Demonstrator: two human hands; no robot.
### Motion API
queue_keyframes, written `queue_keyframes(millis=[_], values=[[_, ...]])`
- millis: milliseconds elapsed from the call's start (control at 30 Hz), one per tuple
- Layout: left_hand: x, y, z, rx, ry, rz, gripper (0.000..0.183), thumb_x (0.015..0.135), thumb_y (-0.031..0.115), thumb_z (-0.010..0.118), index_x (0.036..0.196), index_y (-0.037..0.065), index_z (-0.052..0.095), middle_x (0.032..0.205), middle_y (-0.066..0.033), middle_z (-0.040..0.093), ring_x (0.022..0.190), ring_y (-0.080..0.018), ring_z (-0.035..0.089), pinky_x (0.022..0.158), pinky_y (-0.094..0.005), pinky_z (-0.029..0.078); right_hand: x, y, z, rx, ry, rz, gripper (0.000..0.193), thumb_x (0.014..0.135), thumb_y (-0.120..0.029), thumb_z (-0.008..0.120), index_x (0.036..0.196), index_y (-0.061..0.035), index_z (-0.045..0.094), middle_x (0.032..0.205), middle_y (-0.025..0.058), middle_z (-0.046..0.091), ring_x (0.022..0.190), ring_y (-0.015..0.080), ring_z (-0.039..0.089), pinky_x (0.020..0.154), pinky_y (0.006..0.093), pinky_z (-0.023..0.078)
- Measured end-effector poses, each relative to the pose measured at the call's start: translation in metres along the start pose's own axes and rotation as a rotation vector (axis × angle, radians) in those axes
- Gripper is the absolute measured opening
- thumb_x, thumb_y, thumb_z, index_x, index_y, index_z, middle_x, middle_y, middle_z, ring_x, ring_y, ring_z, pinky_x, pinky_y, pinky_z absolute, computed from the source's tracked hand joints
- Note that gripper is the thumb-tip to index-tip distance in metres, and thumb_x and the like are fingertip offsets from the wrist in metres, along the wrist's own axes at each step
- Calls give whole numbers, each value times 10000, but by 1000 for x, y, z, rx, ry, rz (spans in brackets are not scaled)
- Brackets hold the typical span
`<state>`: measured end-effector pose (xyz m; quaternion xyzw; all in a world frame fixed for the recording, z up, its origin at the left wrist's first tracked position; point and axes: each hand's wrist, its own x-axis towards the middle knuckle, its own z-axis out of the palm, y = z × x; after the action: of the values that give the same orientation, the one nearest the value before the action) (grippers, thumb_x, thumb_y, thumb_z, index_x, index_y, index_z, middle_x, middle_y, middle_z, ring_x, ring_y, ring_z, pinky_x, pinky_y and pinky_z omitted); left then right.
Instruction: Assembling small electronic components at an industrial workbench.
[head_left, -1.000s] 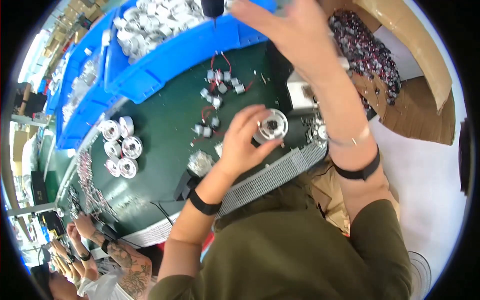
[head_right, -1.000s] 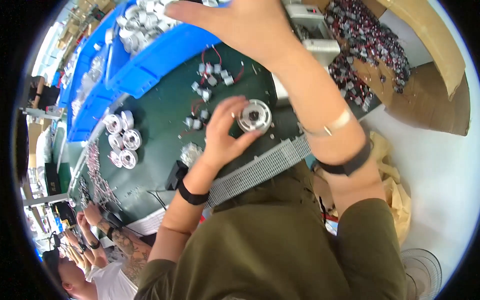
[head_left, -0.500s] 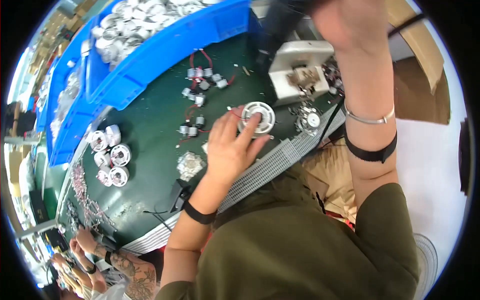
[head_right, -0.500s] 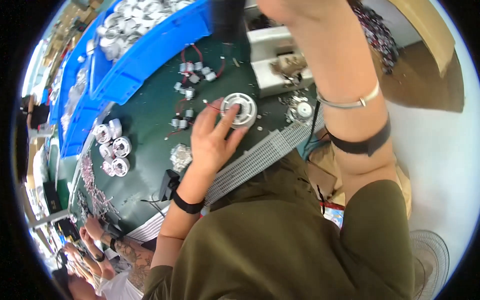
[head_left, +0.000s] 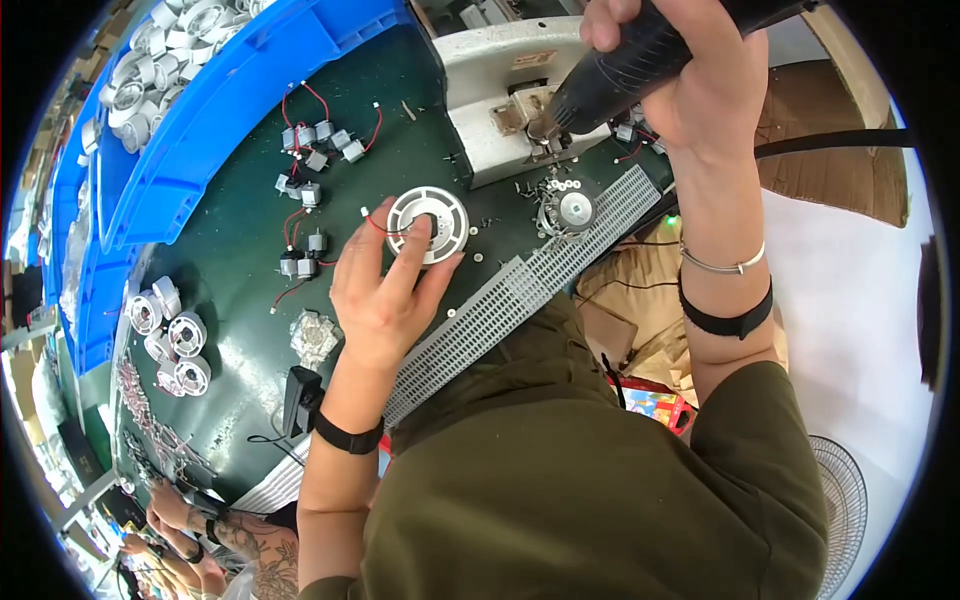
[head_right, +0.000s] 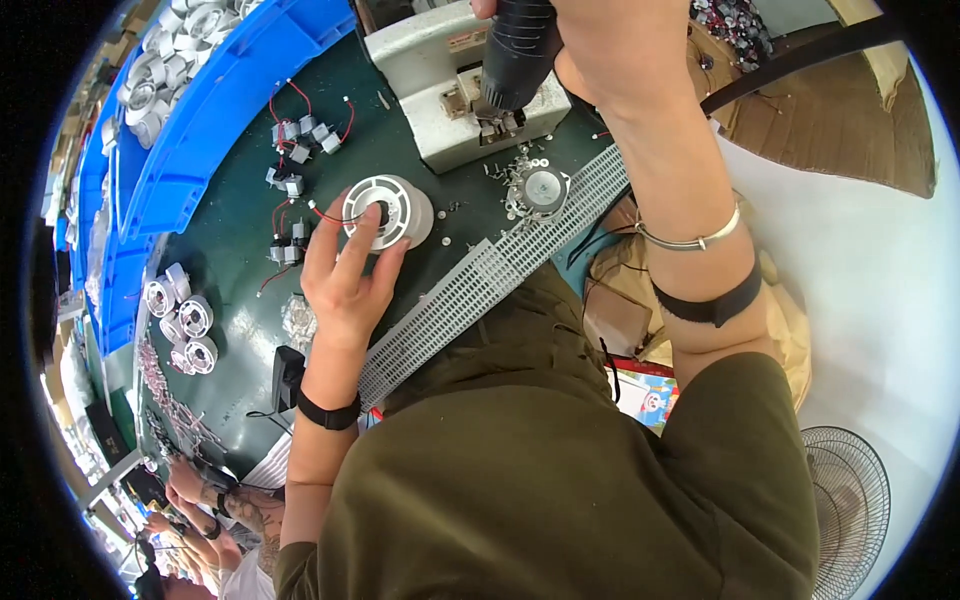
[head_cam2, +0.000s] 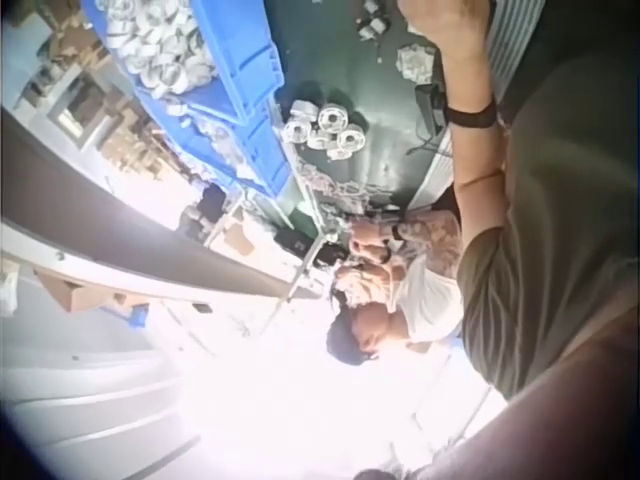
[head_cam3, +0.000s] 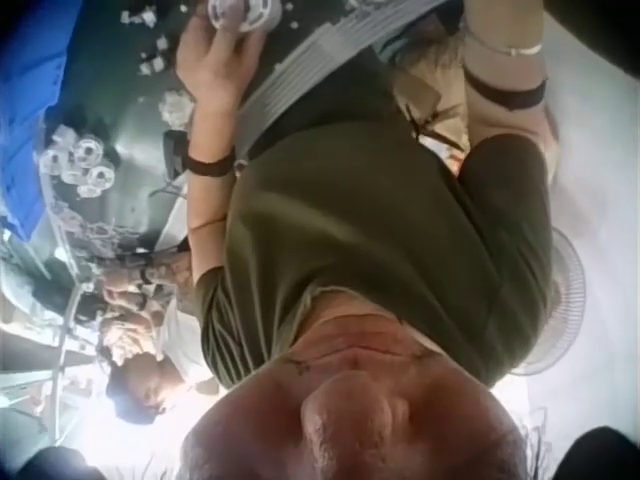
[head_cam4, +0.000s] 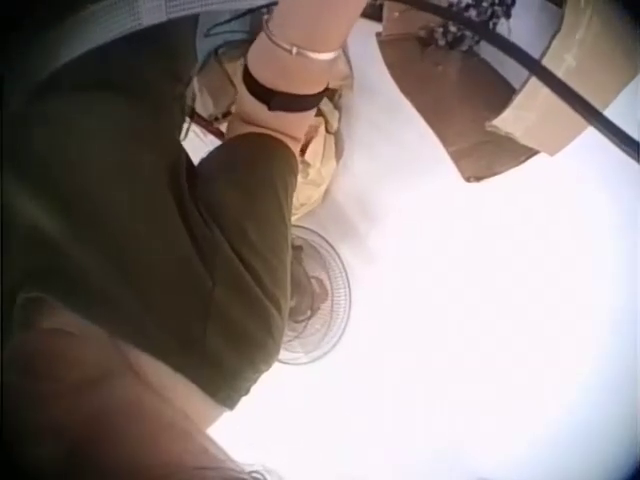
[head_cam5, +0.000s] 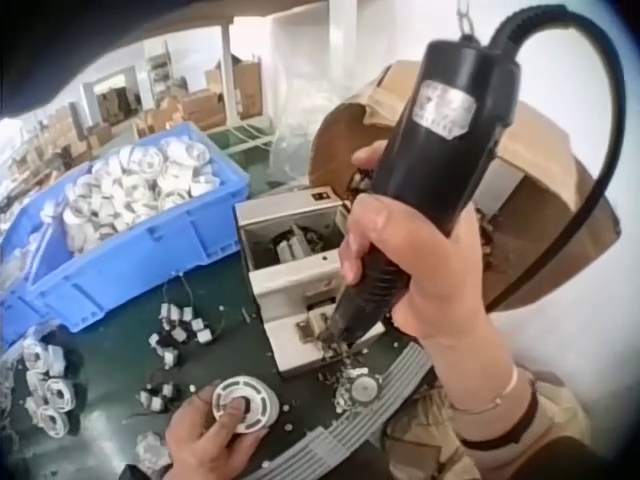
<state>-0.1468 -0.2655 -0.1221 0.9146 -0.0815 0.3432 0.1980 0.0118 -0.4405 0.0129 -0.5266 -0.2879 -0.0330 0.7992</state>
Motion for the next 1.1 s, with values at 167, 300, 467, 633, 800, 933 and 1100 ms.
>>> queue_keyframes(millis=[167, 300, 467, 633, 800, 933, 1100], values=[[-1, -3, 1, 3, -17, -9, 450, 613, 186, 829, 1012, 68, 657, 1071, -197, 611, 849, -326, 635, 731, -387, 542, -2, 5, 1, -9, 16, 15, 424, 789, -90, 643, 1144, 41, 452, 658, 81, 540, 524, 177, 538, 513, 284, 461], [-1, -1, 2, -12, 2, -20, 451, 610, 179, 831, 1009, 66, 654, 1070, -196, 609, 849, -326, 633, 724, -385, 541, -6, 5, 2, -22, 24, 7, 415, 786, -76, 630, 1143, 42, 454, 659, 79, 539, 521, 172, 534, 515, 284, 459], [-3, 2, 5, -39, 23, -54, 455, 609, 170, 831, 1014, 67, 652, 1065, -190, 606, 861, -326, 628, 707, -377, 535, -13, 5, 6, -67, 48, -5, 411, 781, -54, 620, 1145, 46, 457, 667, 85, 547, 521, 176, 540, 517, 287, 459], [-1, 2, 2, -24, -15, -74, 408, 607, 181, 829, 975, 116, 666, 1064, -186, 603, 857, -312, 618, 677, -368, 519, -23, -2, 13, -150, 39, 88, 439, 798, -74, 605, 1183, 48, 432, 666, 82, 553, 515, 184, 547, 512, 297, 465], [5, 3, 4, -99, 24, -75, 388, 601, 180, 820, 955, 129, 672, 1030, -163, 597, 849, -309, 609, 685, -370, 508, -9, -29, 28, -178, -157, -44, 491, 851, -204, 548, 1223, 65, 373, 652, 98, 552, 513, 214, 577, 541, 339, 520], [0, 1, 3, -94, 49, -89, 374, 605, 181, 814, 942, 117, 666, 1025, -154, 594, 827, -301, 600, 689, -367, 500, -16, -9, 62, -31, -152, -12, 492, 859, -206, 542, 1217, 81, 364, 644, 111, 553, 508, 227, 579, 527, 342, 521], [3, 3, 2, -93, 51, -76, 367, 602, 187, 809, 929, 107, 662, 1020, -147, 593, 823, -297, 595, 713, -384, 492, -6, 14, 69, 971, -353, 409, 454, 811, -102, 600, 1156, 104, 389, 640, 102, 554, 480, 181, 531, 482, 299, 471]])
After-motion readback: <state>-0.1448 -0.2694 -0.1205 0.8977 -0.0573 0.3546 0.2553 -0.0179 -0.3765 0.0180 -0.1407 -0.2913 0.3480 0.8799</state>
